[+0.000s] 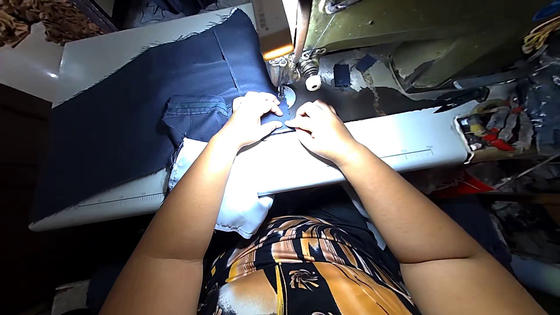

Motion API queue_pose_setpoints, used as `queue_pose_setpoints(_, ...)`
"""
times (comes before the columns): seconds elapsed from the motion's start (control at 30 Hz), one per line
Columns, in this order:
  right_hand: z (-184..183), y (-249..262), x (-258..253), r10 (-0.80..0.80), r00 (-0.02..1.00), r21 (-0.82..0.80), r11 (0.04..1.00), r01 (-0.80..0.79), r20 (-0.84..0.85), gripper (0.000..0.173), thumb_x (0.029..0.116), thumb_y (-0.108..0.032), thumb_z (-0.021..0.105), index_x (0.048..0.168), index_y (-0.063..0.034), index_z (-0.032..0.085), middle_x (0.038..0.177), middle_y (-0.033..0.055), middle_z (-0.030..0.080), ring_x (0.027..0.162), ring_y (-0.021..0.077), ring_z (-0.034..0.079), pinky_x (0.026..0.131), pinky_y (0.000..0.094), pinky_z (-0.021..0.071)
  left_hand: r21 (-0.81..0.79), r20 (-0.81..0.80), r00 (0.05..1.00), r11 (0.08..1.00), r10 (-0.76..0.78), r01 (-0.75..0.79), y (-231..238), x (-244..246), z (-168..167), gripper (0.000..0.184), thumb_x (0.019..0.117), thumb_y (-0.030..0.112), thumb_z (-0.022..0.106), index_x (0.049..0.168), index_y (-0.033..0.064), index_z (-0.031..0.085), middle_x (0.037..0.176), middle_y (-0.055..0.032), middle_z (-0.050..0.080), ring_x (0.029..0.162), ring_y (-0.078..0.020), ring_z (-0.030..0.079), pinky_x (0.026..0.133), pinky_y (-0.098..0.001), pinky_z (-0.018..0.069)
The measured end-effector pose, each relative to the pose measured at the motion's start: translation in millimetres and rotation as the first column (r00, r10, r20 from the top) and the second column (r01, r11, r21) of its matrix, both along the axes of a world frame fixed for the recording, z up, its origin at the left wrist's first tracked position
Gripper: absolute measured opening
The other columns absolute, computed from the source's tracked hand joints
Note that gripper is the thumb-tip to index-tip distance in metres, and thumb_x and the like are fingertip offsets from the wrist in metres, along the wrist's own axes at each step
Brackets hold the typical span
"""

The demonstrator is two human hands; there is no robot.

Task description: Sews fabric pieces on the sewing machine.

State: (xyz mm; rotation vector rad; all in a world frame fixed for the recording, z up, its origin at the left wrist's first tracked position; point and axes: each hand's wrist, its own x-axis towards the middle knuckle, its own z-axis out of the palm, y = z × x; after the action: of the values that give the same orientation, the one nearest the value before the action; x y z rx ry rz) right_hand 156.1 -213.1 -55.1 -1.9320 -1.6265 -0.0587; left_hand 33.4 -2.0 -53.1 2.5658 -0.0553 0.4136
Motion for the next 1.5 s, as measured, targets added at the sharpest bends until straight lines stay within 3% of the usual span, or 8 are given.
queue_pose_setpoints(0.4,9,8,-5,-0.156,0.987,-0.235,0.959,0.16,0.036,0.044,0.1008,-0.02,0.049,0.142,-0.0223,0.064,0.123,0.0146,0.061,0.12,0.0377,0.055,0.1,0.058,0.0439,0.04,-0.03,0.997,0.997,0.07,-0.069,31,34,10,0.029,0.0914,0.039,0.067,0.108,0.017,0.077,0.126,-0.0058,0.068,0.13,-0.0277,0.053,0.104,-0.0597,0.0325)
queue_pose_setpoints(0.9,7,10,-3,-0.161,0.986,-0.211,0.964,0.164,0.031,0.039,0.1006,-0.022,0.051,0.135,-0.0211,0.069,0.121,0.0144,0.061,0.118,0.037,0.056,0.098,0.0571,0.0447,0.199,-0.115,0.978,0.969,0.173,-0.148,36,45,10,0.043,0.0963,0.047,0.054,0.123,0.0191,0.072,0.142,-0.0048,0.058,0.135,-0.0303,0.047,0.105,-0.0604,0.0323)
queue_pose_setpoints(1.03,7,9,-2,-0.161,0.987,-0.21,0.964,0.161,0.021,0.038,0.101,-0.02,0.051,0.134,-0.0209,0.069,0.121,0.0147,0.061,0.119,0.0381,0.055,0.101,0.0591,0.0439,0.212,-0.21,0.971,0.975,0.116,-0.07,33,43,23,0.041,0.1034,0.034,0.049,0.134,0.0127,0.066,0.148,-0.0119,0.053,0.14,-0.037,0.044,0.106,-0.0651,0.0342)
queue_pose_setpoints(1.17,14,5,-7,-0.136,0.99,-0.171,0.977,0.128,-0.035,0.038,0.1037,-0.03,0.052,0.134,-0.0172,0.069,0.126,0.0181,0.063,0.122,0.0408,0.057,0.101,0.0629,0.0449,0.133,-0.231,0.972,0.991,0.047,-0.016,19,-43,100,0.043,0.106,0.019,0.044,0.146,0.009,0.057,0.159,-0.0121,0.045,0.148,-0.0263,0.041,0.121,-0.0464,0.0326)
queue_pose_setpoints(1.27,36,4,-62,0.053,0.998,-0.022,0.998,-0.054,-0.043,0.049,0.0977,-0.045,0.053,0.13,-0.0122,0.069,0.125,0.0157,0.065,0.115,0.0349,0.06,0.095,0.0559,0.0462,-0.158,-0.196,0.979,0.987,-0.057,0.026,23,-194,129,0.029,0.105,0.033,0.051,0.108,0.011,0.071,0.11,0.0007,0.069,0.101,-0.0075,0.065,0.087,-0.0268,0.056)
queue_pose_setpoints(1.33,49,7,-129,0.325,0.945,0.046,0.945,-0.324,-0.03,0.055,0.0932,-0.056,0.064,0.126,-0.0116,0.071,0.118,0.0108,0.069,0.103,0.024,0.068,0.088,0.0459,0.0569,-0.36,-0.495,0.869,0.912,-0.007,-0.198,33,-298,98,0.026,0.1016,0.033,0.06,0.106,0.0129,0.077,0.104,0.0031,0.076,0.095,-0.0075,0.072,0.087,-0.0292,0.0606)
queue_pose_setpoints(1.43,46,41,-209,0.637,0.771,-0.124,0.766,-0.631,0.012,0.073,0.0884,-0.05,0.075,0.145,-0.0083,0.056,0.137,0.0127,0.062,0.119,0.0314,0.061,0.095,0.0525,0.0498,0.005,-0.885,0.352,0.764,0.303,-0.645,15,-349,20,0.032,0.0987,0.017,0.069,0.122,-0.0034,0.069,0.117,-0.0219,0.071,0.112,-0.0345,0.068,0.102,-0.0551,0.0498)
queue_pose_setpoints(1.5,25,67,-235,0.642,0.759,-0.224,0.76,-0.61,0.11,0.07,0.092,-0.023,0.072,0.154,-0.0066,0.044,0.143,0.0157,0.056,0.119,0.0341,0.059,0.087,0.0491,0.0507,0.157,-0.892,0.178,0.655,0.415,-0.739,-10,-340,-37,0.052,0.0962,0.02,0.072,0.138,-0.0064,0.055,0.134,-0.0295,0.061,0.127,-0.0424,0.059,0.109,-0.0599,0.0428)
